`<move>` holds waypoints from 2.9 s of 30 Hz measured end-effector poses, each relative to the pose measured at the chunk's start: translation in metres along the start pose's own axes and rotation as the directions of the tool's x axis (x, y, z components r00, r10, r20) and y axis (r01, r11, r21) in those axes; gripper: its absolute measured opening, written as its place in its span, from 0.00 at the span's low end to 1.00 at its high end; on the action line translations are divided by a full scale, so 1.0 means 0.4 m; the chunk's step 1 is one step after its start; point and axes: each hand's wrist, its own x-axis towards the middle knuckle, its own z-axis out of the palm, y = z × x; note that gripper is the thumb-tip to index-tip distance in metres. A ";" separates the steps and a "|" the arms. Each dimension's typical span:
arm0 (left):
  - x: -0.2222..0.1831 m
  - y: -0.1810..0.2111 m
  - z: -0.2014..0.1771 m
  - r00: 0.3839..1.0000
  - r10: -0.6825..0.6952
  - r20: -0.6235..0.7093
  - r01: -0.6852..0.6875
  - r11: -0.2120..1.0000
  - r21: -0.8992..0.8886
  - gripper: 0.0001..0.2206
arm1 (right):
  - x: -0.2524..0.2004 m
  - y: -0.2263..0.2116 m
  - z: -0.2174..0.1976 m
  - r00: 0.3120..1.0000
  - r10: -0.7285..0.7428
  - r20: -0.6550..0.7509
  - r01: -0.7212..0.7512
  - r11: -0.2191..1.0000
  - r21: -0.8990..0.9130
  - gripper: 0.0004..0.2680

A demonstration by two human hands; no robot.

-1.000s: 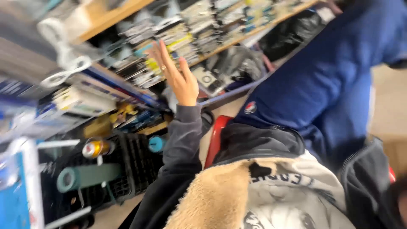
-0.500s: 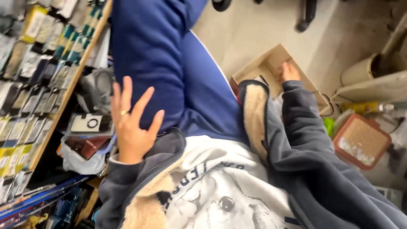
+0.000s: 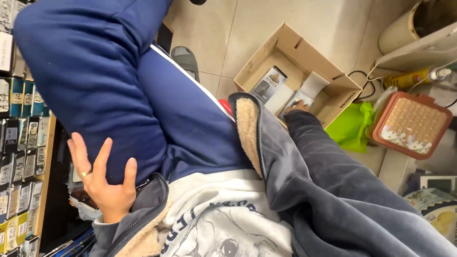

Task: Inspecting and organizing mobile phone screen protectors by removing them from their packaging and placing them back.

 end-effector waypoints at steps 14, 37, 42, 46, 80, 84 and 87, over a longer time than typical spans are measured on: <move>-0.001 -0.002 0.003 1.000 -0.012 -0.001 0.012 1.000 0.027 0.21 | -0.205 -0.082 -0.134 0.989 0.114 -0.090 -0.092 0.971 0.223 0.31; -0.002 -0.001 0.005 1.000 -0.019 0.000 0.019 0.999 0.049 0.21 | -0.150 -0.258 0.005 0.581 -0.674 0.457 0.812 0.447 -0.374 0.29; -0.002 0.000 0.004 1.000 -0.020 0.007 0.020 0.999 0.040 0.21 | -0.111 -0.241 0.019 0.698 -0.454 0.554 0.709 0.545 -0.446 0.30; -0.001 0.002 0.005 1.000 -0.028 0.002 0.028 0.999 0.033 0.21 | -0.125 -0.213 -0.016 0.684 -0.421 0.596 0.722 0.508 -0.470 0.29; 0.000 -0.003 0.005 1.000 -0.018 -0.003 0.018 0.999 0.030 0.21 | -0.119 -0.211 -0.053 0.879 -0.464 0.111 0.466 0.885 0.010 0.29; 0.002 -0.001 0.005 1.000 0.000 0.002 0.000 0.999 0.052 0.21 | -0.112 -0.228 -0.140 0.895 -0.419 0.154 0.427 0.904 -0.018 0.27; 0.001 0.001 0.005 1.000 -0.008 0.001 0.008 0.998 0.055 0.21 | 0.010 -0.214 -0.099 0.872 -0.423 0.246 0.454 0.887 -0.082 0.28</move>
